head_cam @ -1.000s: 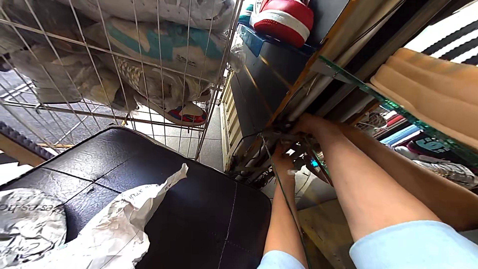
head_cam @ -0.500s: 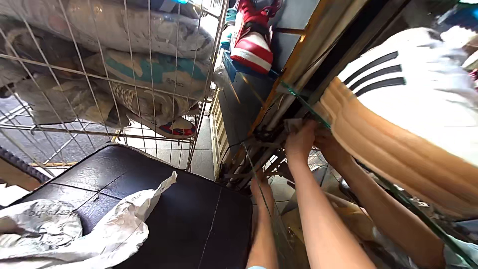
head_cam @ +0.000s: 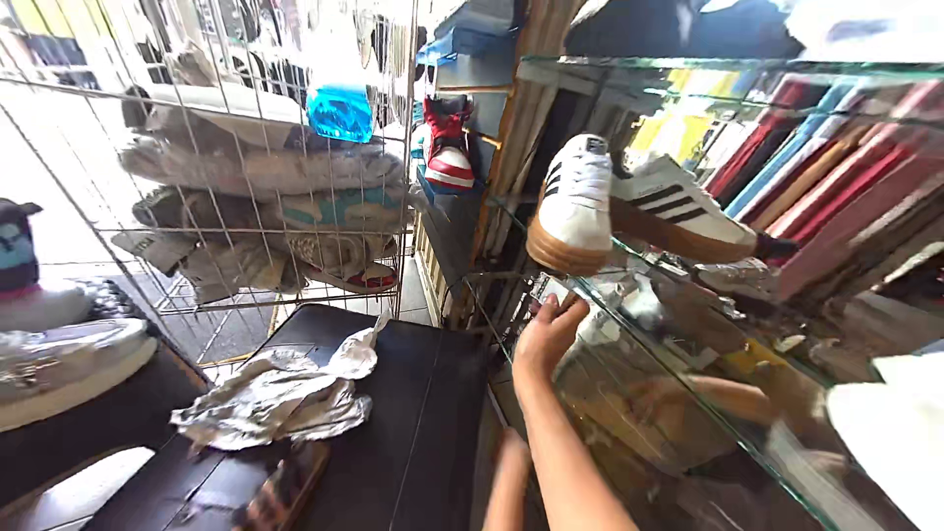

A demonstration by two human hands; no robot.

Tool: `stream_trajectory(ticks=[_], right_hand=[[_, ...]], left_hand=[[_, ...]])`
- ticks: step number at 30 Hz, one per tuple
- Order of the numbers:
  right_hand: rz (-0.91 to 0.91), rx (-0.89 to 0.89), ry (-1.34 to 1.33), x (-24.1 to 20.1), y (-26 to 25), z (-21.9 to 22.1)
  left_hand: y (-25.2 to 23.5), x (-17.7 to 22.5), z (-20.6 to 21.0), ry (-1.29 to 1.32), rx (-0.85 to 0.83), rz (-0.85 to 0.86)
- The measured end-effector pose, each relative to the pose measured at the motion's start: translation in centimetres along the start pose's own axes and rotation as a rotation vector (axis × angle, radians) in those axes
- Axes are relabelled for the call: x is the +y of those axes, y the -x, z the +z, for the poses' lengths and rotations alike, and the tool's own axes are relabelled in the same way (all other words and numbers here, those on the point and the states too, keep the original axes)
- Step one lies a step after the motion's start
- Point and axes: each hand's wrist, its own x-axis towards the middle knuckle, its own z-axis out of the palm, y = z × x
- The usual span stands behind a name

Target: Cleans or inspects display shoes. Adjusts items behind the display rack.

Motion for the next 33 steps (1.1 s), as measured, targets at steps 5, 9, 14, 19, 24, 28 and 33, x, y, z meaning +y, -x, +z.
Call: stream_trajectory(ticks=[5, 9, 14, 19, 24, 28, 33], right_hand=[[0.179, -0.117, 0.016, -4.8, 6.6, -6.6], [0.268, -0.13, 0.055, -1.4, 6.7, -8.8], [0.121, -0.347, 0.277, -2.3, 6.1, -10.1], [-0.013, -0.6, 0.35, -2.7, 7.7, -8.9], [0.25, -0.713, 0.215, -3.2, 6.0, -7.7], [0.606, -0.582, -0.166, -1.7, 2.1, -3.3], [0.936, -0.608, -0.581, 1.2, -4.9, 5.0]], left_hand=[[4.7, 7.8, -5.2, 0.12, -0.14, 0.013], [3.3, 10.2, -7.8, 0.126, 0.003, 0.011], [2.6, 13.6, -10.3, 0.167, -0.059, 0.019], [-0.5, 12.6, -10.5, 0.24, -0.097, 0.133], [-2.9, 10.5, -11.9, 0.474, 0.145, 0.239], [-1.1, 11.7, -12.0, 0.39, 0.125, 0.298], [-1.2, 12.7, -12.0, 0.291, -0.029, 0.287]])
